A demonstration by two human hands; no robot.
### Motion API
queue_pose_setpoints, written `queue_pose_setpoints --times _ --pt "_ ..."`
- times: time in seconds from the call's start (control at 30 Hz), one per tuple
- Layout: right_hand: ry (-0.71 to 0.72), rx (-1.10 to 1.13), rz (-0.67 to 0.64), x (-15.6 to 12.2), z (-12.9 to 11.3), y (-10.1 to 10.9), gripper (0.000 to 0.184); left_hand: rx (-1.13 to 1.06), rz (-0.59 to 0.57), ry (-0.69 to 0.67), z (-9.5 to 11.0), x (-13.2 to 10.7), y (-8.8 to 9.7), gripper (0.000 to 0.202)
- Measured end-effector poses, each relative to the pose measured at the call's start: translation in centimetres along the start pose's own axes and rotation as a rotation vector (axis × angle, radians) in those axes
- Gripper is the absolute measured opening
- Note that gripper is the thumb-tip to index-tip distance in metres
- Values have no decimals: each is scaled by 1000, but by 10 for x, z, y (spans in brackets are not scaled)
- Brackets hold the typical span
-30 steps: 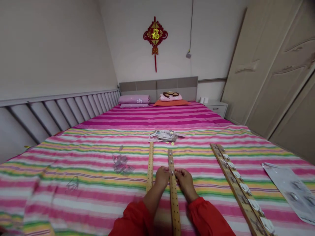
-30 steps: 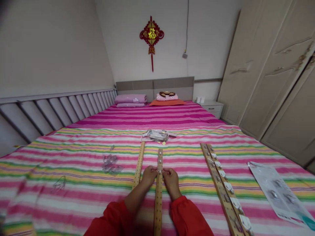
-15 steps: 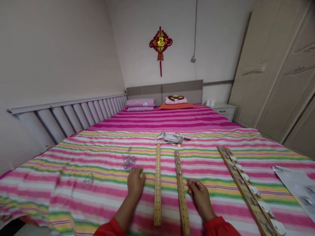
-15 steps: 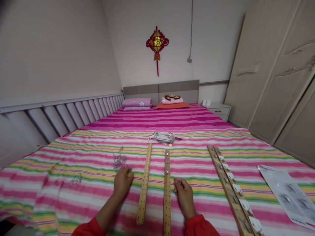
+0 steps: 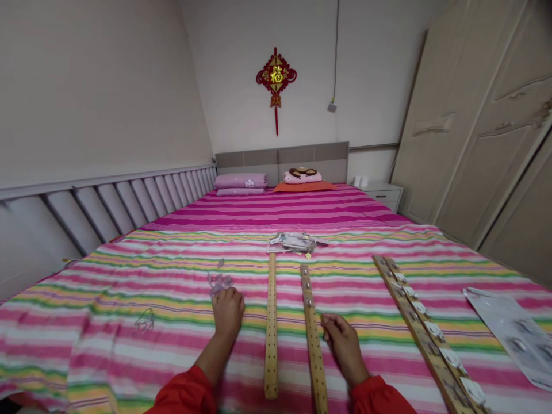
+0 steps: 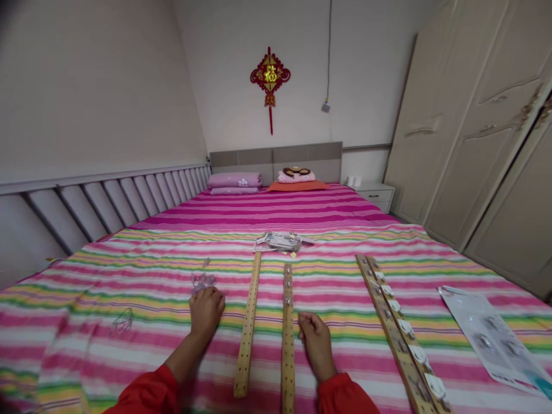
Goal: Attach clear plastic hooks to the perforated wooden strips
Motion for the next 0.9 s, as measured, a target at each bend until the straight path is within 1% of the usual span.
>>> queue_pose_setpoints --times 0.07,0.13,0.23,0.27,0.33,0.47,0.57,0.6,0.67,0.73,0.83,0.9 --pt "0 0 -3 0 0 0 33 -75 50 29 -1 5 6 25" --pt "-2 4 -4 0 1 0 33 -205 102 100 -4 10 13 21" --pt "-4 19 -6 0 2 0 32 -581 150 262 -7 17 20 15" --pt "-5 26 -6 0 2 0 32 -707 145 310 -6 18 22 16" --pt "-6 45 -4 0 1 1 32 -947 98 421 -4 16 24 19" --pt "-15 85 4 -2 -6 2 30 -1358 -29 706 12 -2 30 25" --pt "5 54 10 -13 -16 -5 28 -1527 -85 776 31 -19 39 29" --pt "34 26 2 -20 -21 -10 26 -1565 -104 788 38 -25 41 30" --pt "139 -66 -45 -34 -33 -22 23 -1621 -143 819 52 -37 44 30" --pt "319 -217 -81 -51 -47 -35 16 -1676 -199 832 67 -47 44 30" --pt "567 -442 -202 -73 -64 -52 6 -1769 -284 828 87 -60 43 33" --pt "693 -556 -236 -82 -70 -56 7 -1789 -302 856 98 -68 43 34"
Point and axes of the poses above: each hand's wrist, its own x-axis towards the middle knuckle, its own y-axis out of the back of the hand, z = x × y, the point moved 2 cm from there along x, towards the middle knuckle, and after that the axes turned 1 degree about -z, right-handed, at the moved point
